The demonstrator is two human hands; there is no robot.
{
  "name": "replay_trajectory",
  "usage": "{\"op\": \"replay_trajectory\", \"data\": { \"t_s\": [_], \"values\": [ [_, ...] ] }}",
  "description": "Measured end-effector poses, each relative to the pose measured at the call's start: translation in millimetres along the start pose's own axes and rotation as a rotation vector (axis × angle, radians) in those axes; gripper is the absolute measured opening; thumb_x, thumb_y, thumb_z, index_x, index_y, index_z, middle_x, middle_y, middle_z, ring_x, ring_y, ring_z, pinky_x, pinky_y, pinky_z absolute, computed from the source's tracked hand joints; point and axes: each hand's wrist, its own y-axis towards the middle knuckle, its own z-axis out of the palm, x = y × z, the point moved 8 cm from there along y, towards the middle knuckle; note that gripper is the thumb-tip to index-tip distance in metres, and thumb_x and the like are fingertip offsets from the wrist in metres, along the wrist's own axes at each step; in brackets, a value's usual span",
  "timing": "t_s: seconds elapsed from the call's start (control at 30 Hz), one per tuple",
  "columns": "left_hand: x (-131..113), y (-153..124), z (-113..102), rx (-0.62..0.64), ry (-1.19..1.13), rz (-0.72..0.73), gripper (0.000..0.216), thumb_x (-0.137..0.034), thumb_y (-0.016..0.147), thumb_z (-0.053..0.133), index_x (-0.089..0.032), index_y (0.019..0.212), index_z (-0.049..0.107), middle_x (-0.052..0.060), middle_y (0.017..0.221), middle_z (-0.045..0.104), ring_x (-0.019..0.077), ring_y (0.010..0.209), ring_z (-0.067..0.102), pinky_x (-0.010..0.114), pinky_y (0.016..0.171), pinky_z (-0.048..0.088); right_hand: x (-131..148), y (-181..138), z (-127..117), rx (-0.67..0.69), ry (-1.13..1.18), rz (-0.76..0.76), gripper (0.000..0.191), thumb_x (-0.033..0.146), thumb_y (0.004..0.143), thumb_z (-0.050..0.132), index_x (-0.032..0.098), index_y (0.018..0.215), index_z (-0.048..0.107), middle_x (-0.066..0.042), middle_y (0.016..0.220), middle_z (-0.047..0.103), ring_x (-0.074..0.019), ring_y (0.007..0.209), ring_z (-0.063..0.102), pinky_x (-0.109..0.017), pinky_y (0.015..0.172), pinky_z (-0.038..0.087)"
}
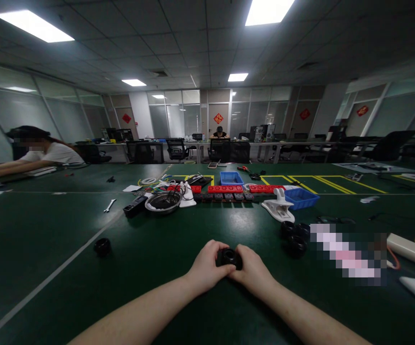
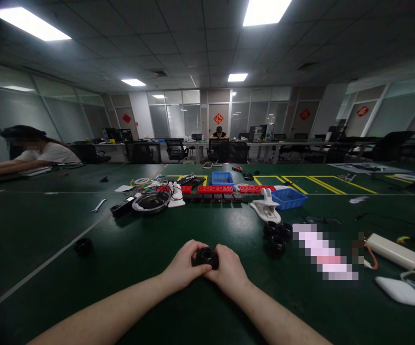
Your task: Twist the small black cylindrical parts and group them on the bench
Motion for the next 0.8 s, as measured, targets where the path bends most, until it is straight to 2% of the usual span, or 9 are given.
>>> {"op": "replay_trajectory", "data": {
  "t_s": [0.13,0.2,0.3,0.47,0.63,0.8],
  "values": [
    [-3.9,2.1,1.8,0.124,-0.008,0.069,0.038,-0.025,0.06,0.07,-0.02,0.096,0.057,0.0,0.085,0.048,0.014,0.072,0.044,0.024,0.064,0.037,9.2,-0.3,-4.7,0.096,0.126,-0.15,0.047,0.034,0.058,0.068,0.017,0.098,0.051,-0.005,0.091,0.055,-0.0202,0.083,0.049,-0.029,0.072,0.036],
    [-6.2,2.0,3.5,0.189,-0.017,0.114,0.039,-0.026,0.062,0.069,-0.021,0.098,0.057,0.0,0.084,0.048,0.0133,0.071,0.044,0.023,0.062,0.037,10.0,-0.1,-3.2,0.212,0.158,-0.194,0.046,0.036,0.057,0.07,0.017,0.096,0.055,-0.004,0.089,0.055,-0.0199,0.082,0.05,-0.028,0.07,0.037],
    [-7.0,1.9,4.4,0.224,-0.015,0.145,0.04,-0.027,0.063,0.068,-0.022,0.101,0.057,-0.001,0.084,0.047,0.0126,0.07,0.045,0.022,0.061,0.037,5.1,0.9,-0.6,0.338,0.201,-0.18,0.035,0.032,0.056,0.071,0.016,0.085,0.06,-0.001,0.082,0.055,-0.0178,0.075,0.05,-0.026,0.064,0.037],
    [-8.3,2.1,4.9,0.241,-0.02,0.162,0.041,-0.025,0.063,0.068,-0.022,0.103,0.057,-0.001,0.083,0.046,0.012,0.069,0.044,0.021,0.06,0.037,3.8,2.2,-1.7,0.339,0.267,-0.188,0.03,0.023,0.056,0.07,0.016,0.084,0.06,0.0,0.081,0.054,-0.0171,0.076,0.05,-0.025,0.066,0.037],
    [-7.7,2.9,5.0,0.293,-0.046,0.153,0.045,-0.024,0.063,0.069,-0.023,0.105,0.056,0.0,0.086,0.048,0.0119,0.069,0.044,0.021,0.06,0.038,4.6,0.8,0.3,0.366,0.266,-0.188,0.031,0.026,0.058,0.07,0.016,0.085,0.061,-0.002,0.085,0.054,-0.0178,0.078,0.05,-0.027,0.068,0.039],
    [-7.1,3.6,4.7,0.29,-0.049,0.167,0.044,-0.024,0.063,0.07,-0.024,0.105,0.056,0.0,0.086,0.048,0.012,0.07,0.044,0.021,0.06,0.038,5.4,1.2,-2.4,0.362,0.258,-0.191,0.03,0.025,0.058,0.07,0.015,0.084,0.061,-0.001,0.085,0.054,-0.0177,0.078,0.05,-0.027,0.069,0.039]
  ]
}}
